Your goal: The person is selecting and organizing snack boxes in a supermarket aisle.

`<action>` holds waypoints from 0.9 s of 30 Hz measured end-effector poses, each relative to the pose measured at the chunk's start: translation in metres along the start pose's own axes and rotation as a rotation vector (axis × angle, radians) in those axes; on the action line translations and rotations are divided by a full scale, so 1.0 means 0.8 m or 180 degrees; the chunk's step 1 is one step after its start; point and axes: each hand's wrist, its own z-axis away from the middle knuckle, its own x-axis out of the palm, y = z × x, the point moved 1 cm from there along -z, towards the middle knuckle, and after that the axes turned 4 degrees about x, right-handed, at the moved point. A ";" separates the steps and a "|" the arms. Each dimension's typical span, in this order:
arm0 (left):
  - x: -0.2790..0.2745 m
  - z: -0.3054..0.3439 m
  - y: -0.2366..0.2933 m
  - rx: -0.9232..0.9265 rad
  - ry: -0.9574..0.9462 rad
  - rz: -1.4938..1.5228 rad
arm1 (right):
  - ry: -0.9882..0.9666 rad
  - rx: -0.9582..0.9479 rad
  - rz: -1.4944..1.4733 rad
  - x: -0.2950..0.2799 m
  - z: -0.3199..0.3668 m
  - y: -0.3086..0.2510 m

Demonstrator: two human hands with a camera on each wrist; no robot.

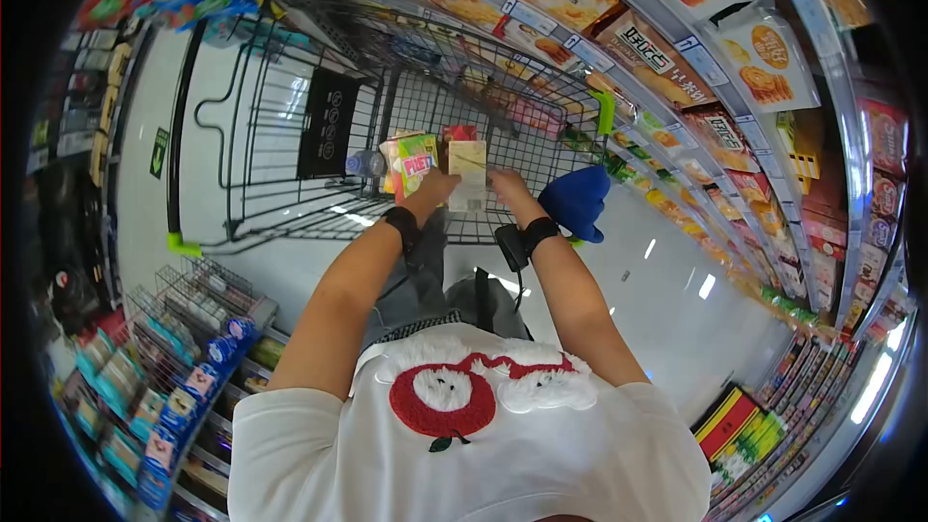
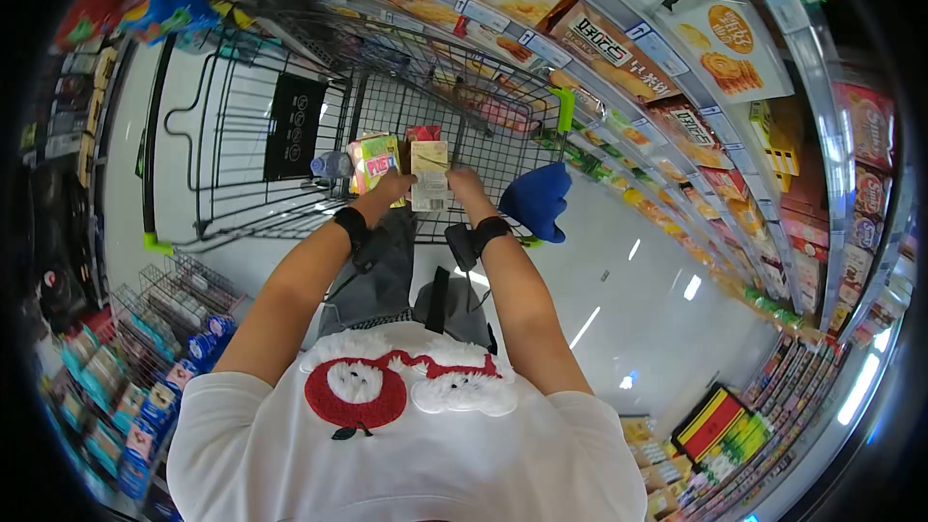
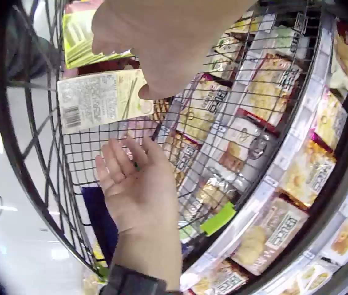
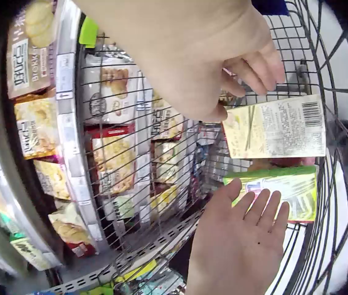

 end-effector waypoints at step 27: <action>-0.008 0.024 0.027 -0.1407 -0.1280 0.1510 | -0.0614 0.0248 -0.1292 0.025 -0.011 0.006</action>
